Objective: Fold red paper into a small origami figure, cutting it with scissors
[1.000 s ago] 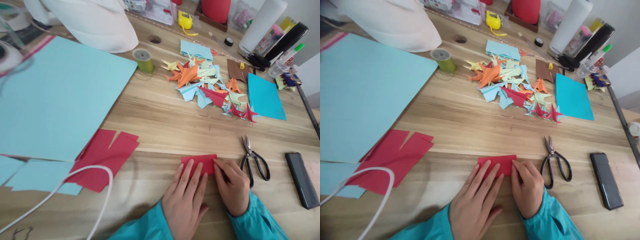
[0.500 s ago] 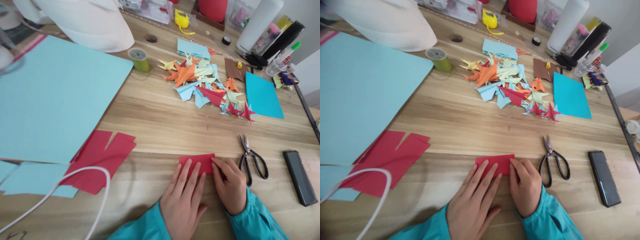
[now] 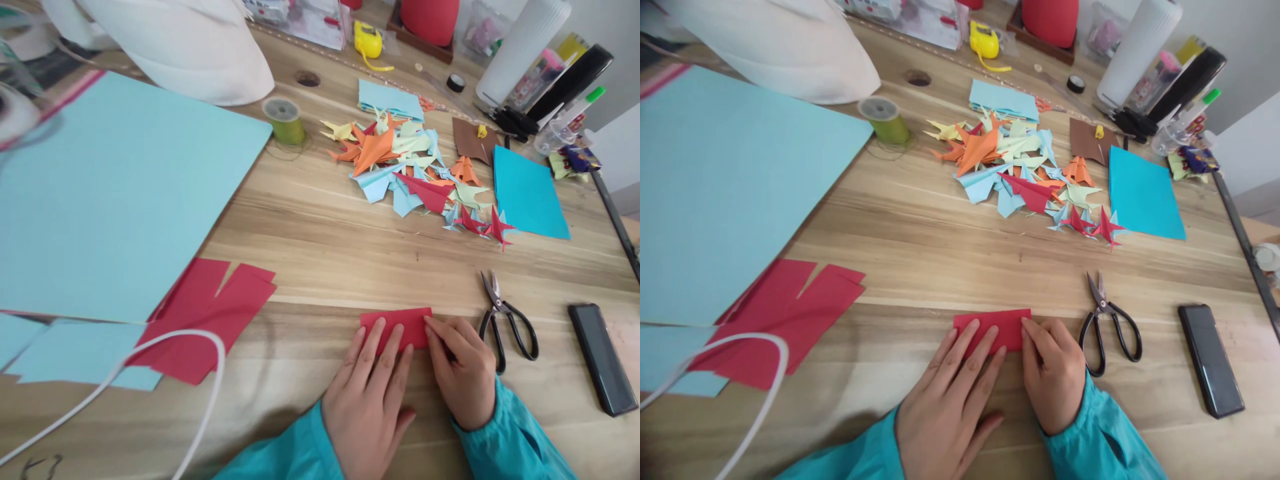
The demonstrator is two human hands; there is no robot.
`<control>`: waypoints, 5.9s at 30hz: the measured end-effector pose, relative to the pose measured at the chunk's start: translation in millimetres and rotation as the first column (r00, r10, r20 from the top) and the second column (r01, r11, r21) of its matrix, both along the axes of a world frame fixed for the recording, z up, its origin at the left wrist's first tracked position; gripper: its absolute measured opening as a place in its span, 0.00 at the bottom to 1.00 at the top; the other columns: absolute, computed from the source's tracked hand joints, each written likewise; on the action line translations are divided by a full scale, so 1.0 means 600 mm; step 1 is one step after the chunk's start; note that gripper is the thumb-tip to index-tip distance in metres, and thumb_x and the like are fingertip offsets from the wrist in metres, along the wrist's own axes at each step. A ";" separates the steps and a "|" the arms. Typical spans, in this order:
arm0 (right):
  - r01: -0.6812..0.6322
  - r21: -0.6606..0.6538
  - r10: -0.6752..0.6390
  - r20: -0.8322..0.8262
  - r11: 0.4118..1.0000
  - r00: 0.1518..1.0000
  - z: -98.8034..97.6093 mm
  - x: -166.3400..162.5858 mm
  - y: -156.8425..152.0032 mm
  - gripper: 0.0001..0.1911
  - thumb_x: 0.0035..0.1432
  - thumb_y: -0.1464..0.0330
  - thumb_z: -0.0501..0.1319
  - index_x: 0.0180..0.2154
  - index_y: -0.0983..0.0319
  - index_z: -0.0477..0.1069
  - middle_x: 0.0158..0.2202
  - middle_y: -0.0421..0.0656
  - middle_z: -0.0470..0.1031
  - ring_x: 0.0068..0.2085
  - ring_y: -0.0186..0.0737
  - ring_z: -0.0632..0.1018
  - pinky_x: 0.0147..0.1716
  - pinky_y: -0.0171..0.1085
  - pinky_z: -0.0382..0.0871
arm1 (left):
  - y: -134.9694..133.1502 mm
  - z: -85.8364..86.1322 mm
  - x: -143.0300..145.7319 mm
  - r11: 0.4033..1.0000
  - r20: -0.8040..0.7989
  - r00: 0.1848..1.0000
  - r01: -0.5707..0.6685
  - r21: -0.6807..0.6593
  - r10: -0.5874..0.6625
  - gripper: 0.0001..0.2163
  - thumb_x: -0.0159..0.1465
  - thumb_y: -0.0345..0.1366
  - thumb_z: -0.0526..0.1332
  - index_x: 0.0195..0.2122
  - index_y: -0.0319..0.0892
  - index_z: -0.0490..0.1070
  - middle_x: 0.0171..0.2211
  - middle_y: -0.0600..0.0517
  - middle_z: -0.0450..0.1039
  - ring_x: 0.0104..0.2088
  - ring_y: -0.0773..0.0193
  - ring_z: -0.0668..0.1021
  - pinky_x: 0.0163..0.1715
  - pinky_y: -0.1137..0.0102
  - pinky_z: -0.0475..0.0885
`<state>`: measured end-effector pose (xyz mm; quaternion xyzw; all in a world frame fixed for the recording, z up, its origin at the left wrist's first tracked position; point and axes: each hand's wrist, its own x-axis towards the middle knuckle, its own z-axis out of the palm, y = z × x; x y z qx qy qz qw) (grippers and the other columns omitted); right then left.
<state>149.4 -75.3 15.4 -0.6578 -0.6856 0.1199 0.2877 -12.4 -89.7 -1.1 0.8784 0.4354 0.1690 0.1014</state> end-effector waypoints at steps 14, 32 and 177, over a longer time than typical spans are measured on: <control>-0.003 0.018 0.002 0.041 1.000 0.999 0.001 0.000 0.001 0.11 0.58 0.72 0.56 0.38 0.62 0.76 0.27 0.45 0.73 0.27 0.35 0.75 0.28 0.33 0.72 | -0.004 0.016 0.003 0.995 -0.077 0.997 -0.009 -0.097 0.002 0.27 0.57 0.42 0.58 0.57 0.39 0.61 0.62 0.44 0.53 0.63 0.44 0.49 0.59 0.51 0.50; -0.047 0.044 0.043 0.098 0.998 0.994 -0.004 0.007 0.000 0.10 0.58 0.73 0.55 0.38 0.63 0.75 0.28 0.46 0.74 0.29 0.36 0.76 0.31 0.34 0.74 | -0.004 0.014 0.006 0.993 -0.076 0.997 -0.006 -0.115 -0.003 0.28 0.59 0.48 0.55 0.58 0.40 0.59 0.64 0.44 0.49 0.63 0.44 0.50 0.59 0.51 0.50; -0.334 0.525 0.074 0.455 0.783 0.887 -0.005 0.054 0.048 0.12 0.54 0.77 0.56 0.37 0.60 0.74 0.33 0.44 0.78 0.40 0.40 0.75 0.40 0.40 0.66 | 0.156 0.035 -0.088 0.697 0.039 0.983 0.099 0.710 -0.179 0.08 0.59 0.29 0.55 0.27 0.38 0.73 0.32 0.49 0.78 0.33 0.61 0.74 0.31 0.64 0.65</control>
